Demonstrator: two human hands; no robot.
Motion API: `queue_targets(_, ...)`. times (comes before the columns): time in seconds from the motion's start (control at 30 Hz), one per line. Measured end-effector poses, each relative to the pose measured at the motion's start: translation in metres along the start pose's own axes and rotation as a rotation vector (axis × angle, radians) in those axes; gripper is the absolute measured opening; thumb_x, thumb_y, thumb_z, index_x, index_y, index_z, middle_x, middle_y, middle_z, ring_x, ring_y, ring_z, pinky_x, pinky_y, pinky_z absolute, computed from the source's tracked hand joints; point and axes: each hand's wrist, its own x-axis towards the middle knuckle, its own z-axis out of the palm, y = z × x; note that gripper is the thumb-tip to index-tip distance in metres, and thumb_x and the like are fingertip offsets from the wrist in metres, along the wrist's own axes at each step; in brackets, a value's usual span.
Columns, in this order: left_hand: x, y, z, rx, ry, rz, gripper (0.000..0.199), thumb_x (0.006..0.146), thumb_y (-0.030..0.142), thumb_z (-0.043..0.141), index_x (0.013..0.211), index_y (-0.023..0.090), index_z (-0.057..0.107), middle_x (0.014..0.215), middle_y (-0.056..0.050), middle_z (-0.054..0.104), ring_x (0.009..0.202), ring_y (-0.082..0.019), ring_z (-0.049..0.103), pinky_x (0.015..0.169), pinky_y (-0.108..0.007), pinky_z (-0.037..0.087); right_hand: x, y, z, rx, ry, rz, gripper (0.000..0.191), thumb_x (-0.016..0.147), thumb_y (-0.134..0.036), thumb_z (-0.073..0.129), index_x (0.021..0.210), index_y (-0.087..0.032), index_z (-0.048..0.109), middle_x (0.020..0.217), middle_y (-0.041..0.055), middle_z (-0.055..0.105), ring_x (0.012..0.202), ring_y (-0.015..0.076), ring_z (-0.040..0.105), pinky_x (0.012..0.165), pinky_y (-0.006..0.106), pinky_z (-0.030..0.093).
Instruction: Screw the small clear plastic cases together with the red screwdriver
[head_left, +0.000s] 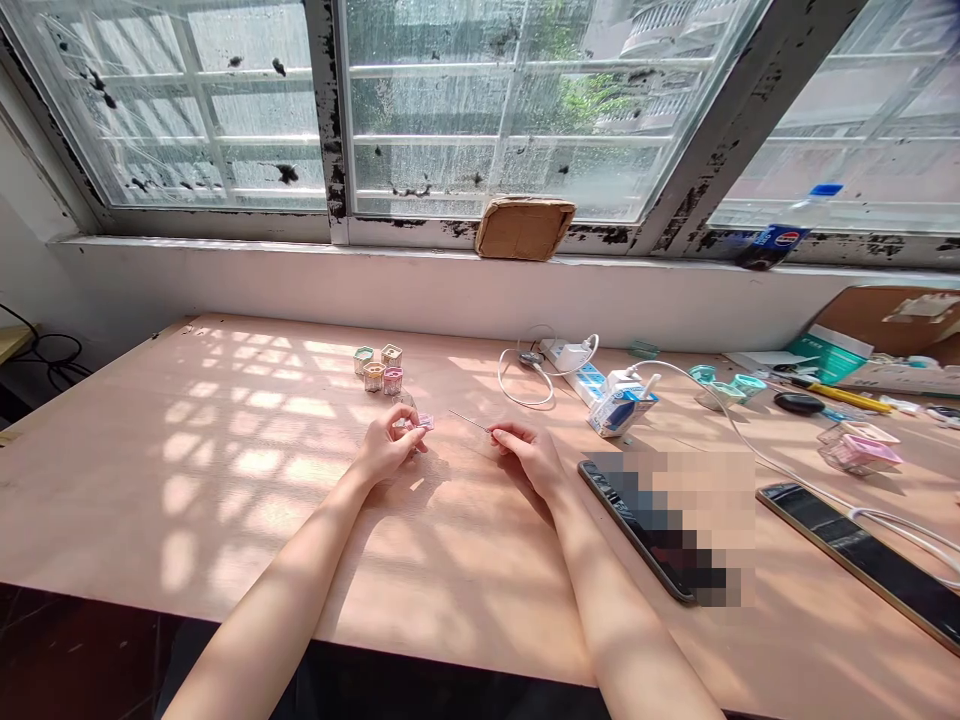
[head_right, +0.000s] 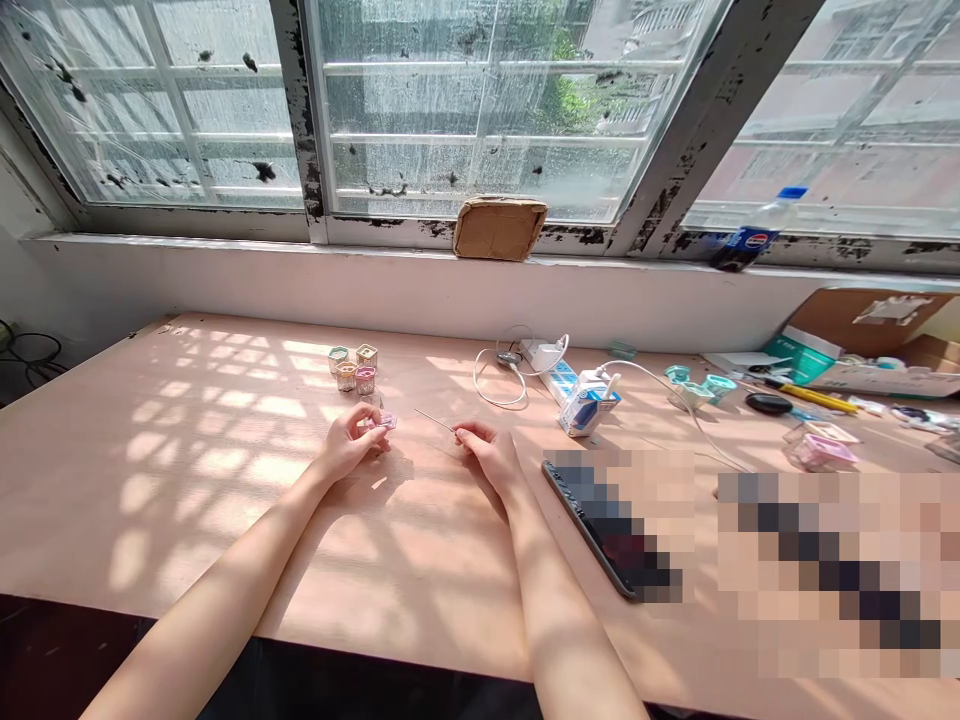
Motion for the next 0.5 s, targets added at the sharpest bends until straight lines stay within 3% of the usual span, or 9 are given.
queue_targets(0.13, -0.0003, 0.0029, -0.0007, -0.009, 0.03, 0.016, 0.039, 0.078, 0.053, 0.075, 0.085, 0.022, 0.053, 0.064, 0.002, 0.061, 0.061, -0.017, 0.069, 0.044, -0.018, 0.045, -0.0024, -0.0015, 0.0016, 0.022, -0.002, 0.009, 0.03, 0.068, -0.043, 0.079, 0.081, -0.016, 0.075, 0.071, 0.0033, 0.063, 0.063, 0.0147, 0.05, 0.054, 0.027, 0.035)
queue_targets(0.3, -0.0002, 0.0053, -0.0015, -0.019, 0.007, 0.008, 0.043, 0.075, 0.055, 0.077, 0.085, 0.021, 0.054, 0.071, 0.003, 0.061, 0.063, -0.016, 0.069, 0.052, -0.022, 0.052, -0.0008, 0.0012, 0.0013, 0.037, 0.005, 0.008, 0.03, 0.068, -0.042, 0.08, 0.081, -0.016, 0.076, 0.07, 0.0029, 0.061, 0.062, 0.0142, 0.049, 0.053, 0.026, 0.034)
queue_targets(0.5, 0.0014, 0.0031, -0.0012, -0.035, 0.02, 0.003, 0.043, 0.074, 0.055, 0.078, 0.084, 0.021, 0.053, 0.07, 0.002, 0.062, 0.061, -0.015, 0.067, 0.047, -0.019, 0.046, 0.0031, 0.0071, 0.0006, 0.044, 0.007, -0.019, 0.033, 0.068, -0.045, 0.08, 0.082, -0.016, 0.075, 0.072, 0.004, 0.062, 0.064, 0.0147, 0.05, 0.052, 0.025, 0.036)
